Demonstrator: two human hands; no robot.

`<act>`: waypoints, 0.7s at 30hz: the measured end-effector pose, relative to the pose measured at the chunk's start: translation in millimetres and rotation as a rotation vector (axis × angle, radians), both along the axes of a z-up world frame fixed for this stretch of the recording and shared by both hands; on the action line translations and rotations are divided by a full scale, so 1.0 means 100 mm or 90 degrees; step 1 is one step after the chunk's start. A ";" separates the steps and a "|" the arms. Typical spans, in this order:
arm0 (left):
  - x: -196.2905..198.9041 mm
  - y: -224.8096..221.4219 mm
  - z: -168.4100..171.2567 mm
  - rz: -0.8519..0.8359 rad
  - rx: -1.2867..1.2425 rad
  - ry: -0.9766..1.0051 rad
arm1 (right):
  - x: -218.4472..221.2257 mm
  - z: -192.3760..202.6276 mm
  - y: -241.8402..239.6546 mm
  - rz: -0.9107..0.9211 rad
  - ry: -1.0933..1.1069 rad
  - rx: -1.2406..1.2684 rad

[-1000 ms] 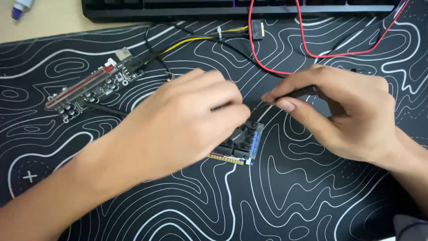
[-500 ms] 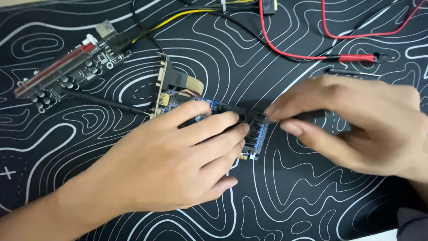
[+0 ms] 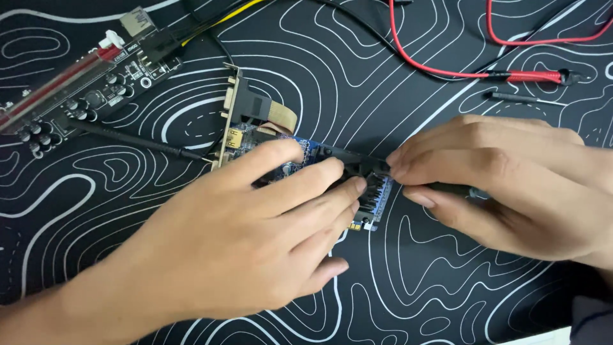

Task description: Cleaning a small cooling fan with a cloth and then reattaching it to a graphics card using a small probe tool

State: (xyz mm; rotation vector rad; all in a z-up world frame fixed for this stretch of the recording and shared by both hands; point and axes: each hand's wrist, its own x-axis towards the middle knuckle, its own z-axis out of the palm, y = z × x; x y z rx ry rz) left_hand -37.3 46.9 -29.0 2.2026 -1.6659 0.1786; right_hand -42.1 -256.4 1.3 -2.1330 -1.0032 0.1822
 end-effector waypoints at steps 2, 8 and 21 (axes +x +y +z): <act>-0.04 0.00 0.02 0.019 0.000 -0.005 | 0.01 0.00 0.02 0.007 -0.014 0.003; -0.02 0.00 0.03 0.018 0.001 0.005 | 0.01 0.00 0.06 0.008 -0.008 -0.013; -0.02 0.01 0.00 0.012 -0.013 0.003 | 0.05 -0.08 0.13 0.040 -0.076 0.005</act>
